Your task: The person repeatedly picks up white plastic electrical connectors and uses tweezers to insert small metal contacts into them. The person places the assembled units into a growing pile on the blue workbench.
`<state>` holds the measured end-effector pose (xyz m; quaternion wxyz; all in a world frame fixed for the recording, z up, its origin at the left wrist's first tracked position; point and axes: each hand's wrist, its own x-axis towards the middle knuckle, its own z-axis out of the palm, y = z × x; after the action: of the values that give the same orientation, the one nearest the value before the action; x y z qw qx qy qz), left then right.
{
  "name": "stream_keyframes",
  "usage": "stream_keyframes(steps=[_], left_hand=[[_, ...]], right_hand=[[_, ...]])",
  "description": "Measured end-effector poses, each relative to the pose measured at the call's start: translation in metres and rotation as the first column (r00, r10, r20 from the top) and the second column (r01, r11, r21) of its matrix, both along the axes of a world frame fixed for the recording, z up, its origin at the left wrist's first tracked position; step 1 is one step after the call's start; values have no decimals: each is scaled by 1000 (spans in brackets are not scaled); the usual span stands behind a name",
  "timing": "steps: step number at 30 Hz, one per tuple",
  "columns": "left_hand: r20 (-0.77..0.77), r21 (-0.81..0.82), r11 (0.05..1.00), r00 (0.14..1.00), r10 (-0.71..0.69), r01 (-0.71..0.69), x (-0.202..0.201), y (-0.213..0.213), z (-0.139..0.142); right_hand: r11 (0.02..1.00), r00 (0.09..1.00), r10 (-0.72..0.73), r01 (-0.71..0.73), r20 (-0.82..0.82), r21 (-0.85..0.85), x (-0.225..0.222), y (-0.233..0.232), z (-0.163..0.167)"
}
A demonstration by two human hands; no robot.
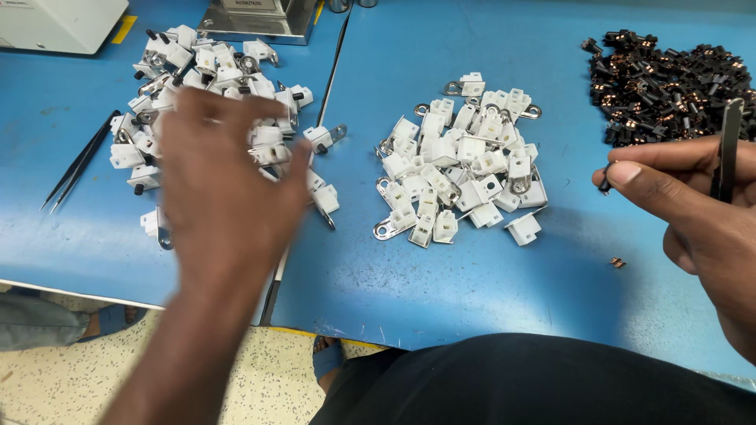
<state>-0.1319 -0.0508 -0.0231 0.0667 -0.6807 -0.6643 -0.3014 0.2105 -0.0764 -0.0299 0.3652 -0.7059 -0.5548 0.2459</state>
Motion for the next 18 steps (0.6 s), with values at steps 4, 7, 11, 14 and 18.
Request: stream_keyframes(steps=[4, 7, 11, 14, 18], left_hand=[[170, -281, 937, 972, -165, 208, 48, -24, -2], [300, -463, 863, 952, -59, 199, 61, -30, -1], [303, -388, 895, 948, -99, 218, 53, -39, 0], [256, -300, 923, 953, -164, 239, 55, -44, -5], [196, -398, 904, 977, -82, 156, 60, -36, -10]], right_hand=[[1000, 1000, 8, -8, -15, -2, -13, 1, 6], [999, 999, -2, 1, -37, -34, -24, -3, 14], [998, 1000, 0, 1, 13, -59, -37, -7, 25], [996, 1000, 6, -4, 19, -87, -47, -5, 26], [994, 1000, 10, -10, -2, -105, -48, -3, 25]])
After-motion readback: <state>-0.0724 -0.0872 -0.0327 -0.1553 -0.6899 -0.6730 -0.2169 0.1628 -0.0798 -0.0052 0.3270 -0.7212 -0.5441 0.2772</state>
